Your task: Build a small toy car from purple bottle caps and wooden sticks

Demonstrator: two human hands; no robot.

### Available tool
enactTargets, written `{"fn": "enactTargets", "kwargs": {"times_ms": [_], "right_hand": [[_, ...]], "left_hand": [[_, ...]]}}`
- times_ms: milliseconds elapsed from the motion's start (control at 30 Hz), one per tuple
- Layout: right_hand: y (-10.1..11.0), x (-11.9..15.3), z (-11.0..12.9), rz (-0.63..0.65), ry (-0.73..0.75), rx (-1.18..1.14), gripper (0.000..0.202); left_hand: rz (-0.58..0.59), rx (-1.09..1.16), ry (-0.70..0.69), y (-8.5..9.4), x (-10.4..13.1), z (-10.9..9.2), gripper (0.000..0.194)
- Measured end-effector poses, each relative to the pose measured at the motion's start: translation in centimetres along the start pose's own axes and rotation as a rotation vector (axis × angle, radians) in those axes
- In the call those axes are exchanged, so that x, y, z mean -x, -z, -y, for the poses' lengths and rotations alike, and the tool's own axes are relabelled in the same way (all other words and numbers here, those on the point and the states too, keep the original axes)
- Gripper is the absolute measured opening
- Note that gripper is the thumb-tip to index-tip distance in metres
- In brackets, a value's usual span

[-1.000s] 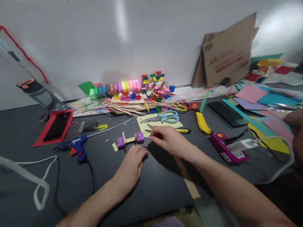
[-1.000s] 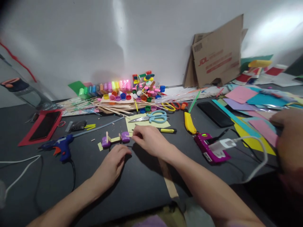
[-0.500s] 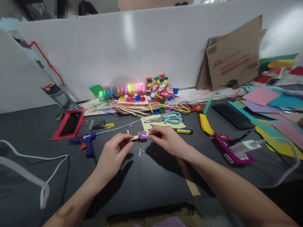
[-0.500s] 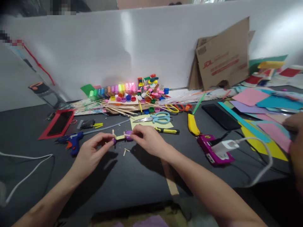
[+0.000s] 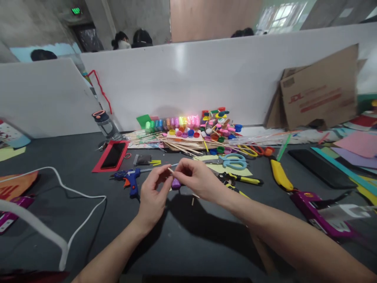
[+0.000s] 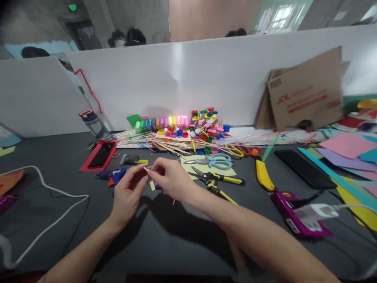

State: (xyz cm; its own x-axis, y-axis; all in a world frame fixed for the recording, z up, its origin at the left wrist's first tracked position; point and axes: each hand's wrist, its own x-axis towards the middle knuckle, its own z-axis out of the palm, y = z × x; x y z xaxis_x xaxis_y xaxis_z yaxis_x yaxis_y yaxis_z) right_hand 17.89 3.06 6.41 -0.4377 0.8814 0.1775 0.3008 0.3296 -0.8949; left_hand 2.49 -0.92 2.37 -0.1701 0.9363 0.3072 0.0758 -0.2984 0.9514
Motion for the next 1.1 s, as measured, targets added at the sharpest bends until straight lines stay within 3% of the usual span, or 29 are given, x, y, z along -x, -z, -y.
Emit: {"fn": "enactTargets", "kwargs": {"times_ms": [100,233,400,600,700,833,967,1100], "right_hand": [[-1.2,-1.2,0.6,0.060,-0.063,-0.124,0.024],[-2.6,-2.0,1.3,0.116,-0.106,-0.196,0.026],[-4.4,-2.7,2.0,0.179,-0.119,-0.156,0.022],[-7.6,-4.4,1.4,0.303,-0.178,0.099,0.034],[-9.9,-5.6,1.2,0.332,-0.222,0.320,0.029],[-13.1,-7.3,1.6,0.348,-0.289,0.516,0.035],[-15.0,-8.6,1.7,0.372,-0.381,0.509,0.034],[-15.0,-9.1,0.9,0.376,-0.496,0.338,0.034]], "left_hand": [[-0.020,-0.157,-0.140,1.9,-0.2,-0.1,0.038],[-0.048,-0.342,-0.271,3.9,-0.5,0.0,0.028],[-0.026,-0.507,-0.356,6.0,0.1,0.2,0.030],[-0.106,-0.663,-0.373,10.2,2.1,0.8,0.028],[-0.164,-0.746,-0.355,12.3,3.6,1.6,0.026],[-0.150,-0.803,-0.308,13.7,5.6,2.7,0.026],[-0.152,-0.779,-0.282,14.2,6.8,2.9,0.027],[-0.195,-0.791,-0.270,14.6,7.6,2.4,0.029]]}}
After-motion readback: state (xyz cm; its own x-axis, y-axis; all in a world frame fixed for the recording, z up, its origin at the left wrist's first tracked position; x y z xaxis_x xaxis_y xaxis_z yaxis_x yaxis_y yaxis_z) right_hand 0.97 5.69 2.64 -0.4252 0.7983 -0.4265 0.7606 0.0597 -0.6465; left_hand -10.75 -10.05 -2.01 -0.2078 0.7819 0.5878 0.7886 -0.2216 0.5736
